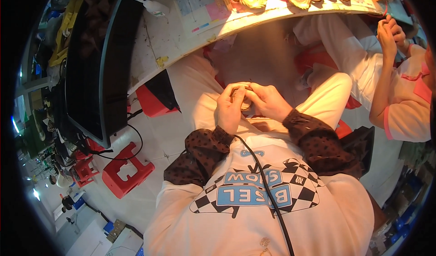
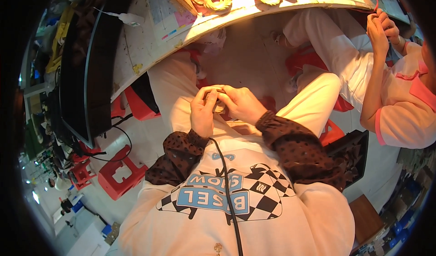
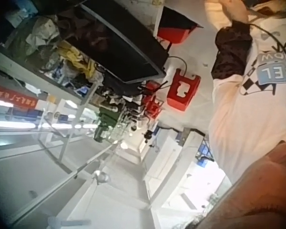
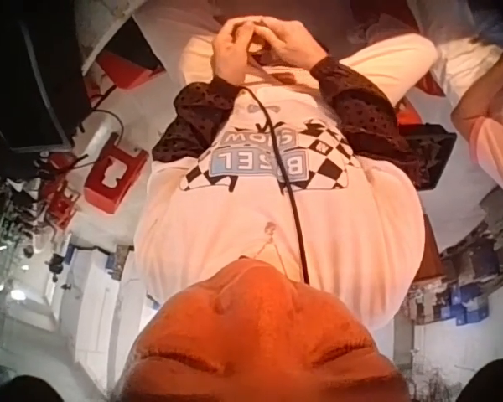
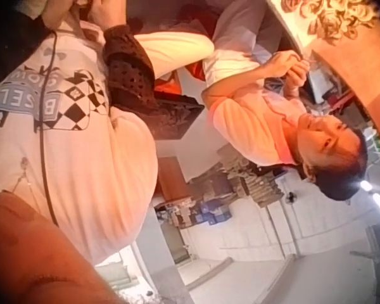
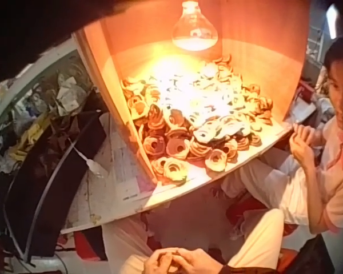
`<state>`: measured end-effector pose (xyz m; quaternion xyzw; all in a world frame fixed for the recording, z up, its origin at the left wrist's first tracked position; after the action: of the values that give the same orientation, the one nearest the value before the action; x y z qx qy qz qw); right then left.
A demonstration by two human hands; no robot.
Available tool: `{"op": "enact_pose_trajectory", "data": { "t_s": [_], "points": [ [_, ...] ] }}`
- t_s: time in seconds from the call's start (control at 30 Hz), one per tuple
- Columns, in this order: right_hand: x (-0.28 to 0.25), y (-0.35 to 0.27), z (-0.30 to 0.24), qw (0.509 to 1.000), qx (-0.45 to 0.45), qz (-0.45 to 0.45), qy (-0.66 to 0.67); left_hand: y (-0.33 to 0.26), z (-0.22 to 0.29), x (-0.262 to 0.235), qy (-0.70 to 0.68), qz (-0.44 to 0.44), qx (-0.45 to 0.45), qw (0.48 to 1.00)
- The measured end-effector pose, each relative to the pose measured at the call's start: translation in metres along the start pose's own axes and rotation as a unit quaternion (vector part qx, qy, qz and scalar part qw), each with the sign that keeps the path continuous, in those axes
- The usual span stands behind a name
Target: The person applies glue from a glue bottle to small circular plastic components and assembles them by hand.
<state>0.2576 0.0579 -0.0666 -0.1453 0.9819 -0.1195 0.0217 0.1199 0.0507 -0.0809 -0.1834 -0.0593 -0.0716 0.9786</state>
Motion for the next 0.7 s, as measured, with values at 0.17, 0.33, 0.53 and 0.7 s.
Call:
{"op": "enact_pose_trajectory", "data": {
  "t_s": [0.17, 0.33, 0.53, 0.7],
  "points": [
    [-0.014, -0.011, 0.005, 0.963, -0.089, 0.02, -0.254, -0.003, 0.005, 0.006, -0.011, -0.076, -0.042, 0.996],
    [0.004, -0.012, 0.015, 0.962, -0.064, 0.104, -0.245, -0.001, 0.002, 0.005, 0.099, -0.009, 0.064, 0.993],
    [-0.001, -0.01, 0.017, 0.999, 0.032, 0.01, -0.001, 0.007, -0.003, -0.001, -0.01, -0.007, -0.027, 1.0],
    [0.001, -0.013, 0.026, 0.989, -0.019, 0.056, -0.138, 0.004, -0.005, -0.001, 0.032, -0.021, -0.041, 0.998]
  ]
}}
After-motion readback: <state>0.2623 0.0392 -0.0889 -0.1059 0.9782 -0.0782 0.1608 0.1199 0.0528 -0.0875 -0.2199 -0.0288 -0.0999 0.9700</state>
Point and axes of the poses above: each hand's wrist, its own y-axis towards the middle knuckle, its own x-axis out of the palm, z = x × y, the point moved 2 cm from there along y, towards the middle knuckle, and after that the axes turned 7 degrees about y, right-handed, at the moved point
